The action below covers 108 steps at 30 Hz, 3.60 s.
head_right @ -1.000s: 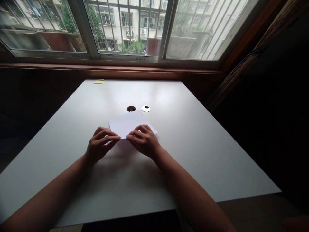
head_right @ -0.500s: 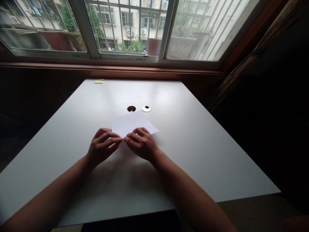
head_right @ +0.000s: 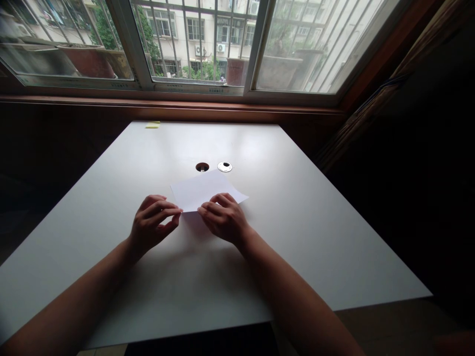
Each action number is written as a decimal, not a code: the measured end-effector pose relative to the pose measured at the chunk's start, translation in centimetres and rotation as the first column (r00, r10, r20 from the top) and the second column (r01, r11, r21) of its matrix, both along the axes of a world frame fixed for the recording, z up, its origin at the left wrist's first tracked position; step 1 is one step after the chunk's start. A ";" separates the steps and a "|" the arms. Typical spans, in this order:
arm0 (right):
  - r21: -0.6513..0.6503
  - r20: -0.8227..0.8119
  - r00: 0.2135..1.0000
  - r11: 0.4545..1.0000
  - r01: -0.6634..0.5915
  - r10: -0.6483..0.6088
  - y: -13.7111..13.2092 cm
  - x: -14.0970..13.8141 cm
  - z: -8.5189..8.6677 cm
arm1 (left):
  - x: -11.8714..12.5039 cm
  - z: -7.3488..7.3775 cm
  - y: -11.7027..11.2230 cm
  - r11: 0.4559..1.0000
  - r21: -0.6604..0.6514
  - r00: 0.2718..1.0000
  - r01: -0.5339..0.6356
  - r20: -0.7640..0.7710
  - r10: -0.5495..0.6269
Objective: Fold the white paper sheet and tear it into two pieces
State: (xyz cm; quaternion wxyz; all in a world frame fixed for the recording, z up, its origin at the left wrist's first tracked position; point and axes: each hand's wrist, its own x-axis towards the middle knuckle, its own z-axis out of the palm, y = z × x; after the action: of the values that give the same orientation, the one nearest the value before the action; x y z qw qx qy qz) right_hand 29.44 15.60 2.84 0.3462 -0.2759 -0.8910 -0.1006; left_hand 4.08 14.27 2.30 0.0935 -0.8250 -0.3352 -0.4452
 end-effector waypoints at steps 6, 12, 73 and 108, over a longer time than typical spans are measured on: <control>0.028 -0.028 0.999 0.999 0.025 -0.025 0.2 0.3 0.0 | -0.2 0.5 0.0 1.000 0.013 0.993 -0.014 0.120 0.012; 0.027 -0.036 0.999 1.000 -0.015 0.016 -0.1 -0.6 0.1 | 0.3 0.3 -0.2 0.998 -0.017 0.998 0.057 0.007 -0.056; 0.004 -0.254 0.956 0.988 0.153 -0.147 2.0 3.3 -0.8 | -2.3 1.2 0.5 0.955 -0.041 0.807 -0.293 0.525 0.270; 0.020 -0.076 0.992 0.995 0.098 -0.096 0.1 -0.1 0.3 | -0.8 -0.2 0.4 0.977 -0.129 0.975 0.170 0.165 -0.148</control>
State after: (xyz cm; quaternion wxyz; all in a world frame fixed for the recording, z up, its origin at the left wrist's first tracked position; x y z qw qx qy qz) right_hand 29.33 15.73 3.18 0.3775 -0.3183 -0.8616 -0.1176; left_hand 3.31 14.68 2.13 -0.0278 -0.8167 -0.3050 -0.4890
